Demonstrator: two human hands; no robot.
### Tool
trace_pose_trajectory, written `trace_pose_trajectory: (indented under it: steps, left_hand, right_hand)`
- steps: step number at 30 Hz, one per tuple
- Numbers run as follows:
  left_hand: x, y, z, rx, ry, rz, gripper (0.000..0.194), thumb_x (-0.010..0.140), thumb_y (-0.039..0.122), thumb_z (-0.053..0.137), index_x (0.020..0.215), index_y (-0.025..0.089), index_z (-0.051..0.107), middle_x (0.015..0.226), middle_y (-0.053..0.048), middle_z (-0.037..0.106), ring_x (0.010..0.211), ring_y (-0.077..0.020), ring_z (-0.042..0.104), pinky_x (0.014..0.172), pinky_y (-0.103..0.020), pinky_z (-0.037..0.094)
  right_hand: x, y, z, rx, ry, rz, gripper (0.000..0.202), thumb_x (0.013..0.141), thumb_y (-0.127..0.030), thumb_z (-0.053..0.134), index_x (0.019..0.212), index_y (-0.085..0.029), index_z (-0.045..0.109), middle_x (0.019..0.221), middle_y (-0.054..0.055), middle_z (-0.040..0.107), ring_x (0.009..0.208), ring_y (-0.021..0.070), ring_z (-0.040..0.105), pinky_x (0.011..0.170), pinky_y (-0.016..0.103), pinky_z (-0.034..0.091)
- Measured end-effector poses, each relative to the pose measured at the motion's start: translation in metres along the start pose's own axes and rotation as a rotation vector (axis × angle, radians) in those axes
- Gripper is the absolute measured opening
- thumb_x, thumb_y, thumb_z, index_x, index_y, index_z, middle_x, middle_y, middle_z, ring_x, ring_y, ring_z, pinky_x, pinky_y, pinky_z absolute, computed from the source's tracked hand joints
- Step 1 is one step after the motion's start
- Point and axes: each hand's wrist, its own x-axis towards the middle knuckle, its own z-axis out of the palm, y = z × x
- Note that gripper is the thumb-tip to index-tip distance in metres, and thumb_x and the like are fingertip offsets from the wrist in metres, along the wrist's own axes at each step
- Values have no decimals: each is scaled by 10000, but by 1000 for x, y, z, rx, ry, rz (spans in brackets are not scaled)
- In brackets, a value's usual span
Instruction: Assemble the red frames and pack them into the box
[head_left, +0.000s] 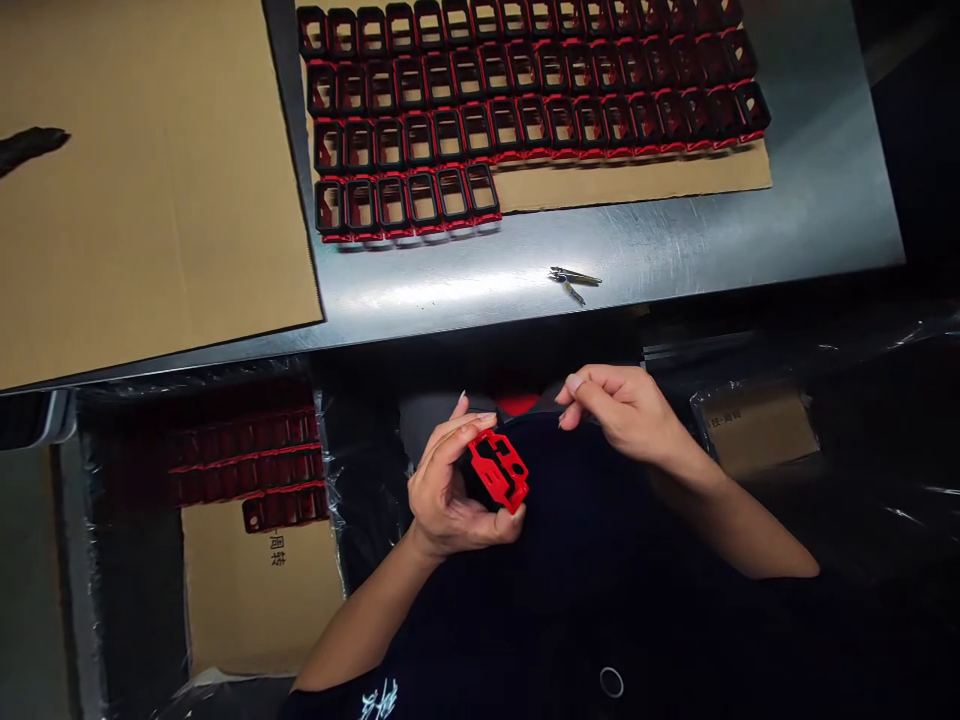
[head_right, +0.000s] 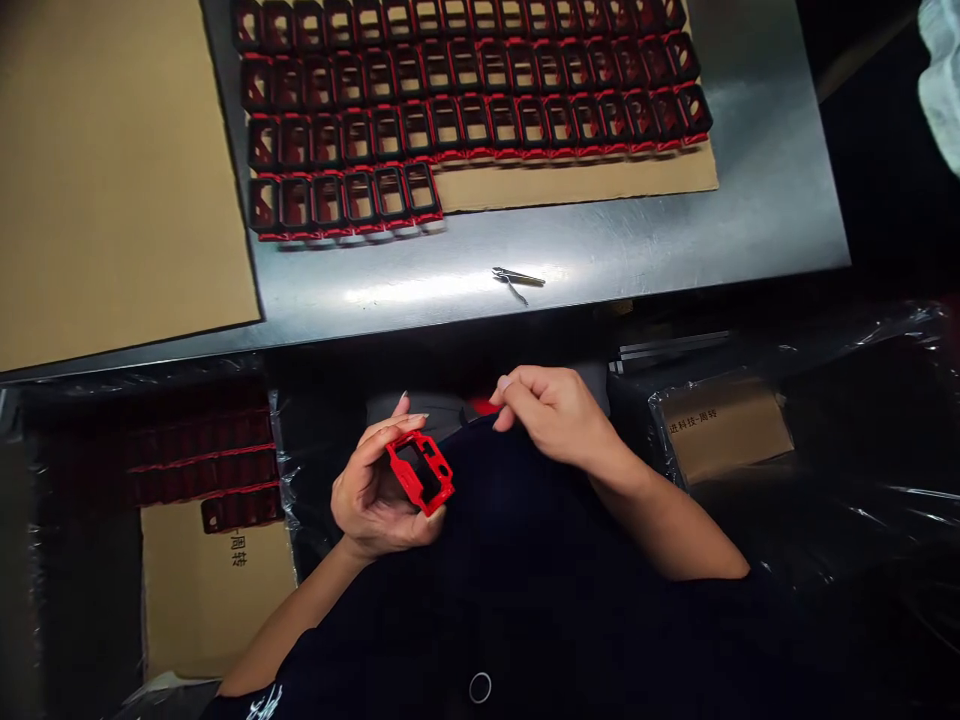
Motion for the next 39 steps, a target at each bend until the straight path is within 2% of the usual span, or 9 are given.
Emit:
trace_pose_trajectory:
  steps: [4, 10, 17, 21, 26, 28, 31, 36, 39]
  left_hand:
    - [-1, -2, 3, 4, 6, -24, 718, 767, 512, 741, 1377, 212, 509, 1094, -117, 717, 997, -292, 731, 986, -678, 543]
    - [-3, -4, 1, 30, -7, -23, 763, 763, 520, 736, 1415, 218, 480, 1106, -114, 717, 1019, -299, 730, 1009, -690, 522]
    - [4, 0, -1, 105, -59, 65, 781, 757, 434, 748, 1438, 166, 473, 1127, -141, 730, 1040, -304, 719, 1031, -693, 505]
    - [8, 3, -2, 158, -74, 133, 782, 743, 397, 761, 1429, 139, 489, 1093, -142, 743, 1010, -305, 723, 1026, -712, 497]
    - [7, 3, -3, 123, -47, 125, 792, 726, 430, 767, 1416, 146, 502, 1071, -127, 750, 972, -291, 729, 1015, -690, 519]
    - [5, 1, -2, 74, -49, 104, 788, 725, 412, 772, 1409, 121, 509, 1086, -148, 745, 995, -301, 722, 1030, -699, 501]
    - [2, -2, 0, -1, -33, 64, 807, 730, 432, 772, 1423, 116, 503, 1123, -166, 731, 1036, -316, 712, 1050, -707, 478]
    - [-1, -6, 0, -22, -30, 17, 842, 735, 474, 771, 1466, 182, 472, 1143, -137, 731, 1055, -311, 715, 1052, -689, 486]
    - [-2, -6, 0, -24, -31, 19, 841, 751, 482, 760, 1475, 171, 465, 1160, -152, 727, 1063, -314, 712, 1055, -688, 485]
  right_hand:
    - [2, 17, 0, 44, -15, 60, 299, 965, -393, 566, 869, -169, 740, 694, 36, 751, 673, 168, 680, 713, 288, 509]
    - [3, 19, 16, 250, -134, 39, 373, 901, -317, 639, 1243, -168, 656, 909, 57, 785, 854, 189, 743, 845, 346, 573]
    - [-5, -8, 25, 39, -275, 14, 142, 800, -289, 707, 807, -154, 749, 706, 29, 736, 645, 147, 666, 631, 246, 498]
    - [-8, -20, 21, -151, -279, -78, 166, 824, -229, 645, 721, -165, 758, 613, 5, 709, 540, 120, 607, 561, 235, 421]
    - [-3, -12, -1, -224, 99, -30, 274, 874, -266, 590, 623, -175, 655, 610, 21, 690, 580, 141, 612, 585, 252, 426]
    - [-2, -7, -5, -245, 152, 1, 354, 894, -320, 590, 568, -182, 592, 526, 5, 613, 508, 123, 541, 526, 254, 379]
    - [-3, -3, -1, -149, 77, -2, 423, 914, -388, 590, 543, -185, 573, 466, -14, 547, 453, 106, 475, 480, 248, 341]
    - [-6, -1, 12, 62, -142, -1, 184, 891, -321, 633, 867, -170, 736, 702, 21, 736, 629, 140, 639, 611, 242, 464]
    - [-7, -2, 15, 117, -257, 15, 168, 874, -267, 613, 880, -161, 743, 714, 29, 749, 657, 147, 666, 645, 248, 485]
